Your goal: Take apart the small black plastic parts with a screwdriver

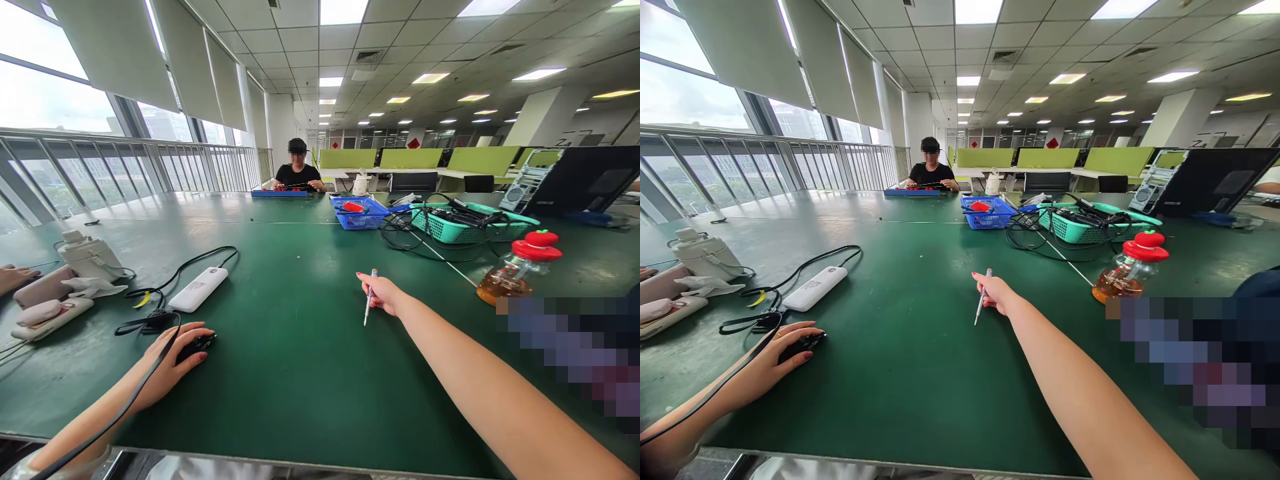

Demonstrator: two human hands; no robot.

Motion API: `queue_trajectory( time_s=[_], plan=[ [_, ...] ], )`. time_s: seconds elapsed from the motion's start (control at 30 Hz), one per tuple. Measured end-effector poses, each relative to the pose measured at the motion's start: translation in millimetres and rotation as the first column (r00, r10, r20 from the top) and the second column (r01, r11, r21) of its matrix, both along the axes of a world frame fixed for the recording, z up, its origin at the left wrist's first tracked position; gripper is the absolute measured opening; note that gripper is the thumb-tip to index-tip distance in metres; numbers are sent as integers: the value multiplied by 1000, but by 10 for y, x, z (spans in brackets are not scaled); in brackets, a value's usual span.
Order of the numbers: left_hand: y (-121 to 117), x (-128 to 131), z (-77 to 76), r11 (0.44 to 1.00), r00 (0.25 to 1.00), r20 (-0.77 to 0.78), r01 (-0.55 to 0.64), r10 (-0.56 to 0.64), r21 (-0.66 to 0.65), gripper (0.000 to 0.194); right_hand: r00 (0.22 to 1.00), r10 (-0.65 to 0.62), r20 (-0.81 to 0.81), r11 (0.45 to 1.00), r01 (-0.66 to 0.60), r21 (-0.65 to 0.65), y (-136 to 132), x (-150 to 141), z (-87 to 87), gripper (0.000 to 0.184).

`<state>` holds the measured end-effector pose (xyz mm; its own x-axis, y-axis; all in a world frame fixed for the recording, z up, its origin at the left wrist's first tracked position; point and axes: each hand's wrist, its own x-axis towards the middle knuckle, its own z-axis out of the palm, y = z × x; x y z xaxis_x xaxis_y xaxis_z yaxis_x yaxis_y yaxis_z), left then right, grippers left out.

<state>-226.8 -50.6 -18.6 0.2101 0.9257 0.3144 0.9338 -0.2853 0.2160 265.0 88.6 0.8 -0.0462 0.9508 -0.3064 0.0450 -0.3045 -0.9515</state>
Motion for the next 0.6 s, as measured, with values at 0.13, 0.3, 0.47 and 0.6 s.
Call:
queue_trajectory(
  time_s=[0.13,0.3,0.47,0.6],
  plan=[
    [-83,117,23,996,997,21,-77,76,42,59,994,54,-93,999,-53,11,-25,92,-30,52],
    [-137,247,61,985,986,100,-142,132,97,55,965,9,-263,983,40,179,-157,249,-107,56],
    [-172,308,161,975,974,96,-214,207,69,40,960,29,-280,974,36,222,-211,239,-160,55],
    [-173,321,178,965,967,85,-246,239,86,38,965,47,-257,974,13,227,-205,200,-176,55]
  ],
)
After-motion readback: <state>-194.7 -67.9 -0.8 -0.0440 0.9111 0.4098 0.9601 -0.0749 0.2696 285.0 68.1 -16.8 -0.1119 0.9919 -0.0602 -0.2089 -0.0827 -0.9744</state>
